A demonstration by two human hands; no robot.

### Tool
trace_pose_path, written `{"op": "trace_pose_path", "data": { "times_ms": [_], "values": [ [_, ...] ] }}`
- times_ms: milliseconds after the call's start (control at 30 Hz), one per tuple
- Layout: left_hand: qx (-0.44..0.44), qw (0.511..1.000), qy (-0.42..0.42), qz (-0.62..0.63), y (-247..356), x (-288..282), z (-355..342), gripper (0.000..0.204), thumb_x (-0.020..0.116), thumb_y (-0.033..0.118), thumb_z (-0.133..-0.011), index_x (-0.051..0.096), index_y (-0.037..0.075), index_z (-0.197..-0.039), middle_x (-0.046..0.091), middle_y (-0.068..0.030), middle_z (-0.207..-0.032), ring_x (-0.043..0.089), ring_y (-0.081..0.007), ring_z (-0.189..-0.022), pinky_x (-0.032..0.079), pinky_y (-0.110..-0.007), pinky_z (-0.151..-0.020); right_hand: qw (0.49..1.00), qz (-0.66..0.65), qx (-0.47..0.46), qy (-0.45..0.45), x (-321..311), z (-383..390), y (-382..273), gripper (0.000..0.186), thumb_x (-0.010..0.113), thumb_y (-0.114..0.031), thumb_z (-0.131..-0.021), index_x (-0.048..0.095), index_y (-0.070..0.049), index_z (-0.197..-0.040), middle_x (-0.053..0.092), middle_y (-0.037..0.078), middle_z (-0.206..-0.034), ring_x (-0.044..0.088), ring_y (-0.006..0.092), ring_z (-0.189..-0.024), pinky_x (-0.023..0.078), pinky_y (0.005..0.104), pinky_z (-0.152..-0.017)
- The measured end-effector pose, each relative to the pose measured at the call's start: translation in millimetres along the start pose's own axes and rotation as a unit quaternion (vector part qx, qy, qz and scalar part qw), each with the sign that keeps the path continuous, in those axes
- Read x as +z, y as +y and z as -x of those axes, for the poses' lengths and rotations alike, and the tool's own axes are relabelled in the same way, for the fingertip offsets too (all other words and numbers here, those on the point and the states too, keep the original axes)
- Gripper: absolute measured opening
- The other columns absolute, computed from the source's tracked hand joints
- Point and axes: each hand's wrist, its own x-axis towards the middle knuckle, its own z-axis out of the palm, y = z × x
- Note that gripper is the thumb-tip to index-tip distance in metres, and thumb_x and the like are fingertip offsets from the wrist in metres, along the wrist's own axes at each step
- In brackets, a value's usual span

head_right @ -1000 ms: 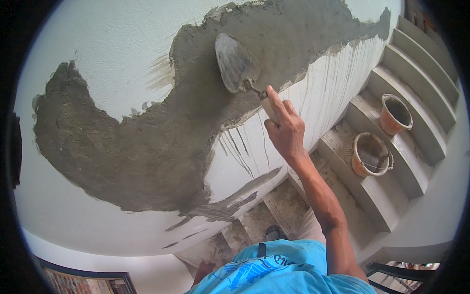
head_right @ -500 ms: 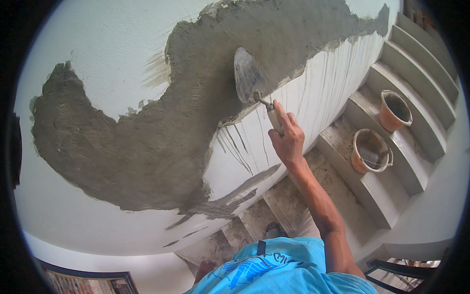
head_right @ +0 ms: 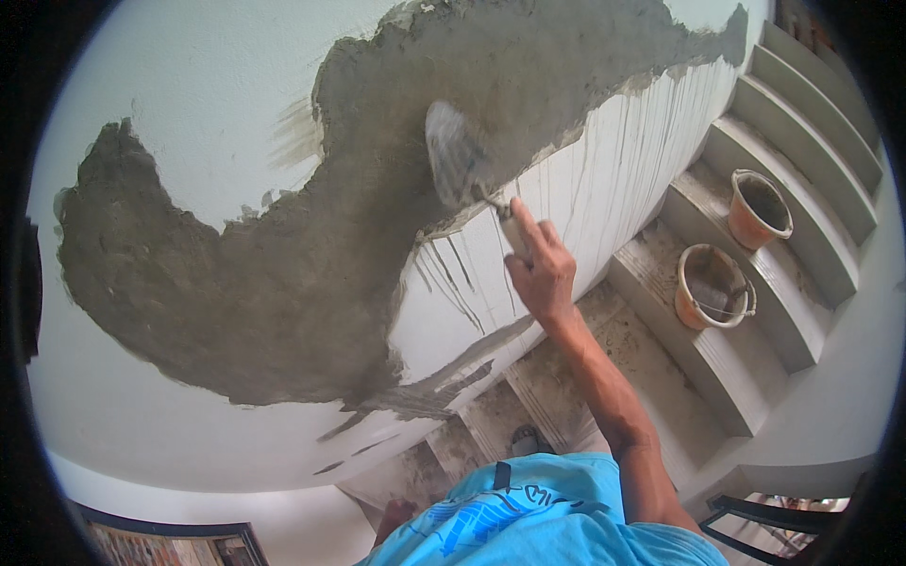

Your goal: The person applies plaster to a curved wall using a trowel and a brush. They repeatedly scoop plaster from a bucket and spread it across the surface, smoothing the material with the trowel and occasionally using the brush to refine the edges.

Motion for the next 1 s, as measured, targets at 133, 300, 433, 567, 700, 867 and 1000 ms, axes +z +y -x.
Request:
{"op": "trace_pose_path", "data": {
  "times_ms": [133, 300, 433, 567, 700, 867, 1000],
  "values": [
    [0.035, 0.998, -0.029, -0.044, -40.3, 5.5, -12.4, 0.027, 0.068, 0.023, -0.089, 0.074, -0.003, -0.094, 0.067, -0.0110, -0.075, 0.063, -0.0223, -0.058, 0.058, -0.040, -0.047, 0.999, 0.033, -0.033, -0.019, 8.1, -11.3, -2.8, 0.082, 0.069, 0.009, -0.071, 0.055, -0.014, -0.149, 0.061, 0.011, -0.091, 0.059, 0.0215, -0.069, 0.052, 0.0355, -0.060],
    [0.072, 0.997, -0.034, -0.023, -41.6, 8.9, -11.4, 0.029, 0.070, 0.025, -0.091, 0.072, -0.003, -0.087, 0.064, -0.0111, -0.071, 0.062, -0.0220, -0.057, 0.056, -0.040, -0.046, 0.989, 0.064, -0.093, -0.095, 25.7, 46.9, -22.2, 0.082, 0.071, 0.008, -0.069, 0.060, -0.019, -0.145, 0.060, 0.008, -0.090, 0.062, 0.0210, -0.071, 0.055, 0.0362, -0.059],
    [0.040, 0.998, -0.009, 0.044, -17.2, 5.0, -3.2, 0.029, 0.070, 0.025, -0.091, 0.070, -0.003, -0.084, 0.063, -0.0117, -0.068, 0.062, -0.0226, -0.056, 0.056, -0.040, -0.045, 0.992, 0.032, -0.091, -0.079, 24.2, 54.8, -28.3, 0.081, 0.073, 0.005, -0.068, 0.061, -0.021, -0.144, 0.058, 0.004, -0.088, 0.060, 0.0192, -0.070, 0.054, 0.0357, -0.059],
    [-0.188, 0.981, 0.005, 0.049, 5.0, 8.7, -6.3, 0.030, 0.070, 0.026, -0.090, 0.070, -0.003, -0.083, 0.063, -0.0116, -0.068, 0.062, -0.0230, -0.056, 0.056, -0.040, -0.045, 0.998, 0.030, -0.054, -0.034, 21.0, 22.3, -31.3, 0.081, 0.070, 0.010, -0.069, 0.059, -0.015, -0.145, 0.062, 0.010, -0.092, 0.064, 0.0232, -0.072, 0.056, 0.0367, -0.064],
    [-0.035, 0.999, -0.027, -0.013, -26.2, 10.3, -4.5, 0.030, 0.071, 0.026, -0.090, 0.070, -0.003, -0.084, 0.063, -0.0110, -0.068, 0.062, -0.0232, -0.055, 0.056, -0.040, -0.045, 0.995, 0.072, -0.061, -0.020, 33.1, 10.7, -29.3, 0.081, 0.072, 0.008, -0.072, 0.057, -0.015, -0.147, 0.062, 0.010, -0.092, 0.063, 0.0232, -0.072, 0.055, 0.0367, -0.062],
    [-0.050, 0.998, -0.025, -0.001, -41.4, 15.9, -10.3, 0.029, 0.071, 0.025, -0.090, 0.070, -0.003, -0.084, 0.064, -0.0105, -0.070, 0.062, -0.0235, -0.055, 0.057, -0.040, -0.046, 0.992, 0.062, -0.075, -0.085, 40.4, 66.0, -25.4, 0.083, 0.073, 0.008, -0.069, 0.059, -0.019, -0.146, 0.058, 0.006, -0.088, 0.062, 0.0189, -0.072, 0.055, 0.0341, -0.058],
    [-0.140, 0.989, 0.000, 0.045, 9.9, 3.0, -1.1, 0.028, 0.072, 0.025, -0.090, 0.071, -0.003, -0.086, 0.064, -0.0101, -0.070, 0.061, -0.0230, -0.056, 0.056, -0.040, -0.046, 0.992, 0.052, -0.065, -0.094, 27.5, 79.7, -24.2, 0.083, 0.073, 0.005, -0.069, 0.058, -0.021, -0.146, 0.056, 0.004, -0.087, 0.061, 0.0178, -0.072, 0.054, 0.0337, -0.057]
  ]
}}
